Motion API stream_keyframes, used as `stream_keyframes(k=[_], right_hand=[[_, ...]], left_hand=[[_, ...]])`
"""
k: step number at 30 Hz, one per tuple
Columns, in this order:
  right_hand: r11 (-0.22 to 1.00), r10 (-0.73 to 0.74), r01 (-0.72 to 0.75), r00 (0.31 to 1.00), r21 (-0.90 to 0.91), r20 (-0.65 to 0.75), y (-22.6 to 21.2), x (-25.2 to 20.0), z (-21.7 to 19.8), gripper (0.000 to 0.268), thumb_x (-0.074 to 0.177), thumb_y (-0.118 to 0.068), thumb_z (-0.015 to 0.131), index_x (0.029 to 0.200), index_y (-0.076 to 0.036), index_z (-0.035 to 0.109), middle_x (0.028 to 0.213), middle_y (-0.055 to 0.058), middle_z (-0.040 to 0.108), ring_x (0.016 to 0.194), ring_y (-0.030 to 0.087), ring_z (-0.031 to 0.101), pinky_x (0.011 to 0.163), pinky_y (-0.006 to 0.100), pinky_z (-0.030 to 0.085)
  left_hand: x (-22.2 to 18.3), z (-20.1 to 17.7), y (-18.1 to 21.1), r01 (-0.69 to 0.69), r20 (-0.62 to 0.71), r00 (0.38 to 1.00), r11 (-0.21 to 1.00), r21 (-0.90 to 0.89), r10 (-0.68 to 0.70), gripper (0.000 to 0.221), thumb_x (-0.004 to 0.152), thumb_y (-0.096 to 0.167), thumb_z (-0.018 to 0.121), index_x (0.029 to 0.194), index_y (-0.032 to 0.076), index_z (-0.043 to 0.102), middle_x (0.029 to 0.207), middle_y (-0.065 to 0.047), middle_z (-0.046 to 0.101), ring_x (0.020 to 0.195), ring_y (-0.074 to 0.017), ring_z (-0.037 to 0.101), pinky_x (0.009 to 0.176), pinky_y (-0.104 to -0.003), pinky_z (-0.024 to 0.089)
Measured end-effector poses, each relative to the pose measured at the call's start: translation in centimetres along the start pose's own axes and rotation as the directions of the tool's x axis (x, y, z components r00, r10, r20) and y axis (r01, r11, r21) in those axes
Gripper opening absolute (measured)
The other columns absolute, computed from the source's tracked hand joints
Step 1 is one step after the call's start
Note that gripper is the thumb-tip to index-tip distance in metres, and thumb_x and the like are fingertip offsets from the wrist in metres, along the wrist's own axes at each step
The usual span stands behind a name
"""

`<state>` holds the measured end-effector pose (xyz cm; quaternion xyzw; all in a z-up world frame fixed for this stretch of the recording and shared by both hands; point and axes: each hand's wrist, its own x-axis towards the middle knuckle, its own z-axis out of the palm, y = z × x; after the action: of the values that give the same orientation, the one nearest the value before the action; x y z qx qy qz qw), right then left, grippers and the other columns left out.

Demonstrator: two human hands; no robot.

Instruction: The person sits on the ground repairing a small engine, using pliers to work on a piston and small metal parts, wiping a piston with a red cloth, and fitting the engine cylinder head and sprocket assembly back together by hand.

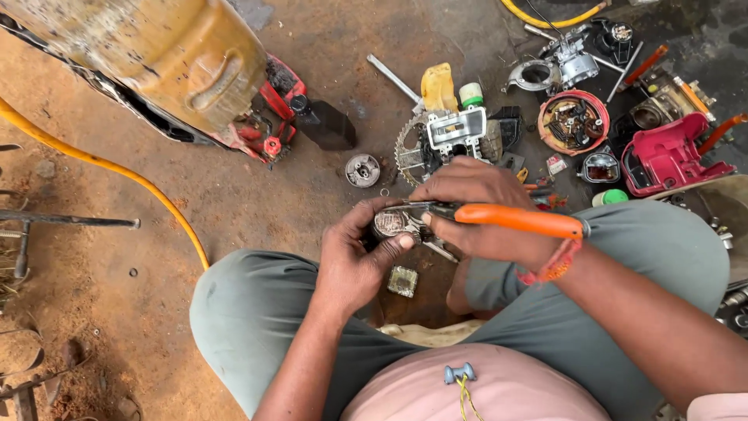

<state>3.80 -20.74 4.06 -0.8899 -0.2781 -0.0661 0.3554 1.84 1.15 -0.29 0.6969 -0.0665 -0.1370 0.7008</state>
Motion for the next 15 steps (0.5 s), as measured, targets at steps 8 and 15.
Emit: stream_keyframes(k=[8,15], right_hand=[[0.995,-0.104,0.104,0.995,-0.002,0.012,-1.1,-0.3,-0.7,0.024,0.079,-0.017,0.075,0.101,-0.008,0.072,0.092,0.006,0.071,0.088,0.029,0.066,0.073,0.041,0.054],[1.000,0.008,-0.008,1.000,-0.018,-0.029,0.6,-0.9,0.0,0.022,0.078,-0.016,0.074,0.099,-0.009,0.072,0.091,0.007,0.071,0.087,0.028,0.067,0.073,0.042,0.054]], left_hand=[[0.1,0.2,-0.2,0.016,0.002,1.000,0.999,-0.041,-0.015,0.042,0.084,0.000,0.079,0.124,0.001,0.065,0.101,-0.001,0.073,0.093,-0.0075,0.065,0.085,-0.024,0.056],[0.0,0.5,0.1,0.024,-0.014,1.000,0.999,0.030,-0.024,0.038,0.087,0.001,0.076,0.124,0.002,0.065,0.101,0.000,0.072,0.092,-0.0075,0.064,0.083,-0.024,0.055]])
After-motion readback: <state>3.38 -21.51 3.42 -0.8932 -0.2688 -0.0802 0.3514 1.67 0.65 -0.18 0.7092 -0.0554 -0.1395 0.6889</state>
